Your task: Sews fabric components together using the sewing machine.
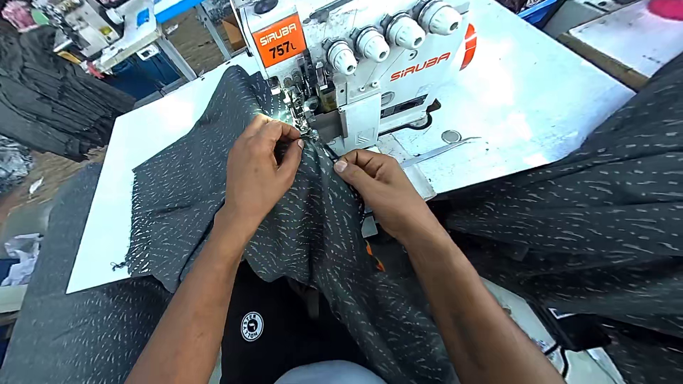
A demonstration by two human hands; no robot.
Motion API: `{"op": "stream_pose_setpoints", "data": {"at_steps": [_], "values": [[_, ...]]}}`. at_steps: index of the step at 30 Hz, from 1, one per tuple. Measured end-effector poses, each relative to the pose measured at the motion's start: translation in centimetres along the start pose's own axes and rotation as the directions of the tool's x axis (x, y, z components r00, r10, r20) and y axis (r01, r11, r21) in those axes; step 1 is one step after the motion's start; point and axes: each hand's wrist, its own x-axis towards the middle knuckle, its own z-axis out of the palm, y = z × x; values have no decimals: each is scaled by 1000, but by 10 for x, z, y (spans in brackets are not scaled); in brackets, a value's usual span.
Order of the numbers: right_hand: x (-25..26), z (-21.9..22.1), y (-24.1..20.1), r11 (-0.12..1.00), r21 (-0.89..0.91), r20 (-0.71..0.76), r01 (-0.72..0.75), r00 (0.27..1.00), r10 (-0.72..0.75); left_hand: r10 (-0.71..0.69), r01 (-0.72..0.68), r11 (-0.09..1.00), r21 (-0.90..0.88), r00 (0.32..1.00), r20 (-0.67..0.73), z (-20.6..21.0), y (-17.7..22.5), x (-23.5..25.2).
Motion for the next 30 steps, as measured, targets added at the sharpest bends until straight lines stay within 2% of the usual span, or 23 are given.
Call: {"op": "stream_pose_setpoints", "data": {"at_steps": [6,10,12,14,18,21,24,30], "values": [[-1,-2,0,968,-230,-9,104,994,-108,-41,46,998,-38,992,117,-8,-2,11],[7,-3,-9,907,-407,81,107,993,-80,20,-19,999,-43,999,30,0,-3,8],[10,-5,-12,938,-326,132,116,988,-76,44,-44,999,-16,999,-11,4,-2,7],[10,-6,-16,985,-139,159,100,984,-77,73,-73,997,12,997,-22,6,-2,5],[5,-5,-6,994,63,-57,94,994,-90,102,-101,995,21,995,-13,7,-3,5],[0,-3,0,968,240,-150,77,988,-41,112,-111,993,30,993,-30,9,-5,3],[-4,0,7,962,249,-229,110,972,-52,109,-106,993,54,993,-53,12,-3,2],[-11,6,10,985,20,-296,171,942,-158,156,-154,987,47,987,-31,10,-7,2]]}}
